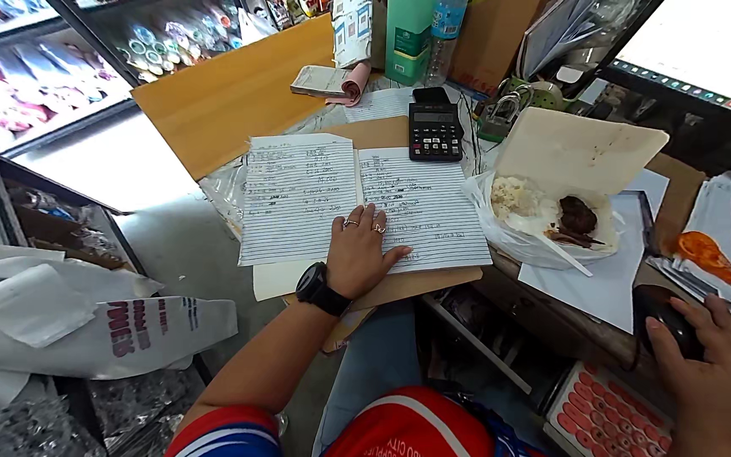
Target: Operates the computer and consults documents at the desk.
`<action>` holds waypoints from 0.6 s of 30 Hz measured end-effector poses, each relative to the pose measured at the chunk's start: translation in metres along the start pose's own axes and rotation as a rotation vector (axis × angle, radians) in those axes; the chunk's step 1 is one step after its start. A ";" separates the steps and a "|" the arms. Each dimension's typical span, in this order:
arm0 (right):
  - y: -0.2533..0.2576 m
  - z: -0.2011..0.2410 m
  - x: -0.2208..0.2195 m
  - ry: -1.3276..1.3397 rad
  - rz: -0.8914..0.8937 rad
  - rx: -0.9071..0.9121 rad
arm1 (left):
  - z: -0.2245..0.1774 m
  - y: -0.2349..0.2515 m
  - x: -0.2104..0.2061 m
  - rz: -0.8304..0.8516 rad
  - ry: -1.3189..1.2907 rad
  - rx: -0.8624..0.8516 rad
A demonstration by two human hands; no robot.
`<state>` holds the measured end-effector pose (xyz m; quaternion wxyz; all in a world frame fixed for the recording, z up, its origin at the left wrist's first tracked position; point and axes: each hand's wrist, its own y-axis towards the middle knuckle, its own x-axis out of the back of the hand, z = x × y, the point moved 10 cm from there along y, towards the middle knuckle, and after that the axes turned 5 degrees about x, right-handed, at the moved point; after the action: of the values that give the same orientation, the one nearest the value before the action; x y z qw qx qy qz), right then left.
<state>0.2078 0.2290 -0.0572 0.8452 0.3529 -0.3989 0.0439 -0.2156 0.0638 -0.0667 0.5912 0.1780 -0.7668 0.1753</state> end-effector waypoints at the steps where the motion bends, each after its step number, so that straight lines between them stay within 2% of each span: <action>1: 0.000 0.000 0.000 -0.001 0.000 -0.001 | 0.000 0.000 0.001 -0.001 0.004 0.002; 7: -0.001 -0.001 0.000 -0.003 -0.011 0.002 | -0.002 0.000 0.010 -0.124 -0.022 -0.032; 18: -0.001 -0.001 0.000 -0.004 -0.001 0.002 | -0.003 -0.001 0.007 -0.069 0.006 -0.009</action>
<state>0.2088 0.2291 -0.0587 0.8441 0.3540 -0.4003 0.0431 -0.2143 0.0641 -0.0589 0.6001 0.2011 -0.7592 0.1519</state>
